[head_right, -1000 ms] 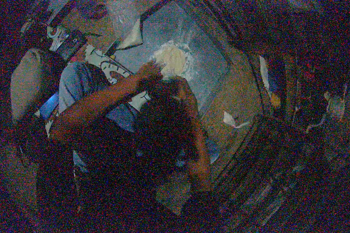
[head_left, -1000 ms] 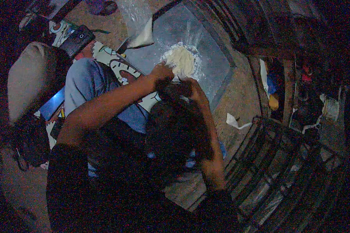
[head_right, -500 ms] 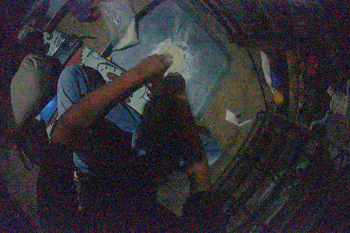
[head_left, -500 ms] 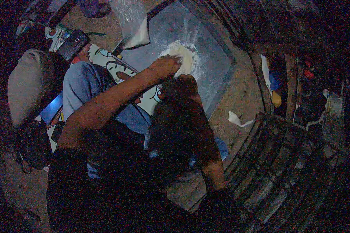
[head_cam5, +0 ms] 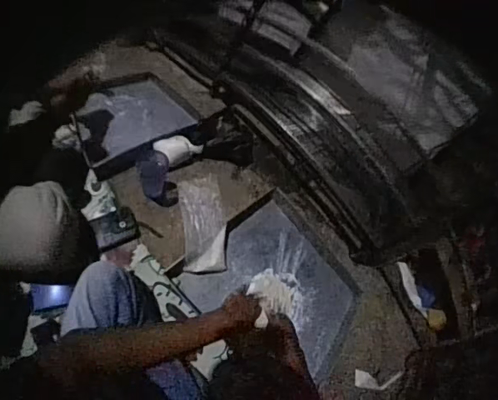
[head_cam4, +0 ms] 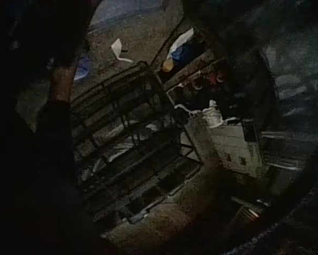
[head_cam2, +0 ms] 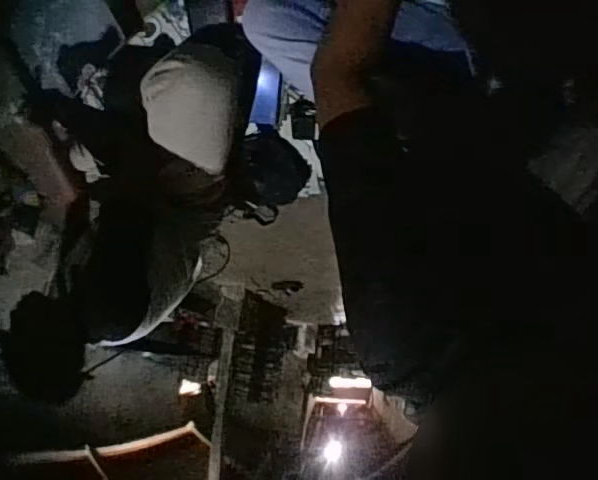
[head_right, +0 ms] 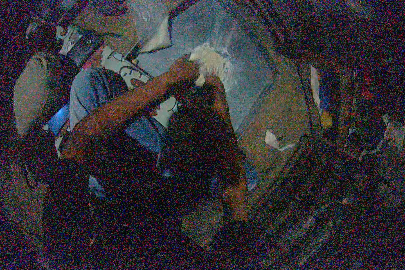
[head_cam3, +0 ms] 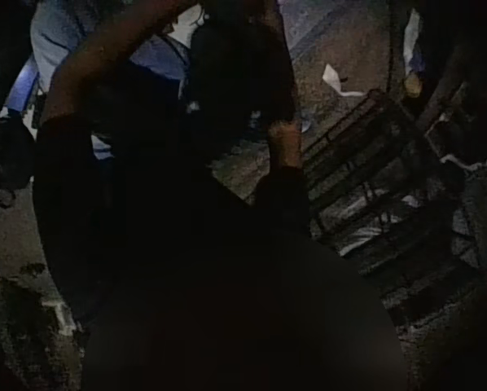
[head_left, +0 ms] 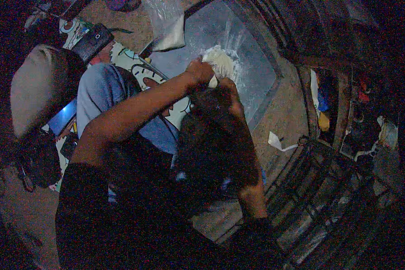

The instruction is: The person kneads a piece of dough by hand on a metal tray, turning and pressing it repeatedly, and occasionally sprinkling flour from a cup.

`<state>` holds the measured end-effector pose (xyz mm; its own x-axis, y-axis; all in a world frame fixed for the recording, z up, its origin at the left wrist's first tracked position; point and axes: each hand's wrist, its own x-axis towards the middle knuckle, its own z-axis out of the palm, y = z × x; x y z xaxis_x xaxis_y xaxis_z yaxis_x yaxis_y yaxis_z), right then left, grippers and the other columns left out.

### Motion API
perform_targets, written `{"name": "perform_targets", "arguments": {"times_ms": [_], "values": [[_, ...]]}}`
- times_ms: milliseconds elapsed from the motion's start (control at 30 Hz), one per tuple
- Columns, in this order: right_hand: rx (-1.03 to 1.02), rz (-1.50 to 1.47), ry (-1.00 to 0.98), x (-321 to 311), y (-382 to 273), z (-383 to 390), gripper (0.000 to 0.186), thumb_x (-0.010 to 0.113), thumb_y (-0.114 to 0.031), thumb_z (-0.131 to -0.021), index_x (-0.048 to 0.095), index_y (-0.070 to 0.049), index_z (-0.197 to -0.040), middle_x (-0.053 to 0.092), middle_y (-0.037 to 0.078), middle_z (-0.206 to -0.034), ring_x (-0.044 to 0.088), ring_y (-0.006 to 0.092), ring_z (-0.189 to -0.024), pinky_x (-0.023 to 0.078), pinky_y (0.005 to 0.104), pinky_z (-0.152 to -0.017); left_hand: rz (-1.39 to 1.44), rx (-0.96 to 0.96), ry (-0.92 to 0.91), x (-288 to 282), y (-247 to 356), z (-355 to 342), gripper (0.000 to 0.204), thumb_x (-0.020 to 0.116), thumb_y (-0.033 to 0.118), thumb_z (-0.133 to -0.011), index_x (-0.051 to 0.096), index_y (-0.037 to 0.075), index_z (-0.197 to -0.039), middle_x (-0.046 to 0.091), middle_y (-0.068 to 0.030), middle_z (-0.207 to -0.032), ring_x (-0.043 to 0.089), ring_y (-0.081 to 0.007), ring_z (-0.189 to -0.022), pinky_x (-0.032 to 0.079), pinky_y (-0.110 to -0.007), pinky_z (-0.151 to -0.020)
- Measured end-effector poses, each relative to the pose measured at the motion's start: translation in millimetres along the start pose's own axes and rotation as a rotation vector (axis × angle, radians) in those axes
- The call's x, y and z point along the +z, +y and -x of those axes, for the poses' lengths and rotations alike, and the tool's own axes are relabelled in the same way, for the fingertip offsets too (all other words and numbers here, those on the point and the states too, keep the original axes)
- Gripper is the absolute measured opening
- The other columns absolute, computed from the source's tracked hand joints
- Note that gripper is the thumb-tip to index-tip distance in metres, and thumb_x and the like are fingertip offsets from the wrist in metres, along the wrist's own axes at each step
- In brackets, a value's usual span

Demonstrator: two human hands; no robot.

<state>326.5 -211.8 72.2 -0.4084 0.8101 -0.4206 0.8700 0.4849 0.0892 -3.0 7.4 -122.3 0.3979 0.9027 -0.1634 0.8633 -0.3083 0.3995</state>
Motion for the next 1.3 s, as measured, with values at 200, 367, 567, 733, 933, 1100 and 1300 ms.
{"name": "perform_targets", "arguments": {"times_ms": [200,367,567,733,933,1100,1300], "values": [[-0.167,-0.165,0.12,7.2,-61.7,-256.6,0.039,0.049,-0.008,-0.079,0.041,0.002,-0.116,0.052,0.018,-0.114,0.057,0.026,-0.096,0.046,0.0323,-0.075,0.015,-0.094,-0.045,7.2,-23.3,14.0,0.021,0.056,0.021,-0.076,0.068,0.008,-0.088,0.066,-0.0133,-0.09,0.063,-0.0299,-0.09,0.038,-0.049,-0.095],[-0.066,-0.072,0.098,11.1,-68.9,-336.8,0.031,0.057,-0.012,-0.07,0.055,0.003,-0.096,0.06,0.021,-0.096,0.062,0.0323,-0.084,0.049,0.0393,-0.071,0.016,0.122,0.236,28.1,-19.4,9.6,0.022,0.06,0.018,-0.07,0.067,0.007,-0.088,0.066,-0.0131,-0.089,0.065,-0.0312,-0.077,0.045,-0.045,-0.089],[-0.197,-0.151,-0.081,5.5,-48.6,-364.4,0.028,0.055,-0.016,-0.071,0.063,0.005,-0.089,0.063,0.024,-0.081,0.061,0.0408,-0.077,0.051,0.0444,-0.07,0.041,-0.031,-0.033,-16.8,1.2,34.1,0.014,0.063,0.013,-0.069,0.069,0.006,-0.081,0.067,-0.013,-0.088,0.065,-0.0307,-0.088,0.044,-0.044,-0.091],[-0.117,-0.201,-0.004,-7.9,-63.3,-328.7,0.023,0.056,-0.016,-0.073,0.06,0.003,-0.085,0.062,0.019,-0.082,0.06,0.0335,-0.077,0.05,0.0412,-0.07,0.082,-0.116,0.011,-14.4,4.6,35.9,0.017,0.065,0.012,-0.068,0.069,0.005,-0.083,0.067,-0.0132,-0.09,0.065,-0.0311,-0.088,0.044,-0.043,-0.088],[-0.114,-0.474,0.091,26.2,-65.0,-299.1,0.019,0.056,-0.015,-0.078,0.058,0.0,-0.09,0.059,0.013,-0.08,0.056,0.0263,-0.074,0.047,0.0365,-0.067,0.188,-0.092,0.092,-7.5,-24.5,34.5,0.018,0.064,0.013,-0.068,0.066,0.0,-0.081,0.065,-0.0194,-0.087,0.065,-0.0361,-0.077,0.053,-0.044,-0.067],[-0.031,-0.399,0.07,31.1,-52.7,-319.8,0.021,0.057,-0.015,-0.076,0.06,0.0,-0.091,0.06,0.015,-0.082,0.057,0.0293,-0.074,0.048,0.037,-0.067,0.204,0.006,0.205,-35.2,-19.6,41.6,0.02,0.063,0.015,-0.07,0.062,0.0,-0.083,0.062,-0.0211,-0.087,0.063,-0.0364,-0.083,0.052,-0.043,-0.073],[0.077,-0.842,-0.116,43.3,-39.5,-327.2,0.023,0.059,-0.013,-0.074,0.062,-0.001,-0.093,0.062,0.018,-0.084,0.059,0.0329,-0.073,0.049,0.0376,-0.068,0.172,-0.046,0.244,-33.3,-39.3,51.4,0.015,0.056,0.013,-0.077,0.06,0.0,-0.08,0.06,-0.0225,-0.08,0.06,-0.0405,-0.077,0.049,-0.048,-0.069]]}}
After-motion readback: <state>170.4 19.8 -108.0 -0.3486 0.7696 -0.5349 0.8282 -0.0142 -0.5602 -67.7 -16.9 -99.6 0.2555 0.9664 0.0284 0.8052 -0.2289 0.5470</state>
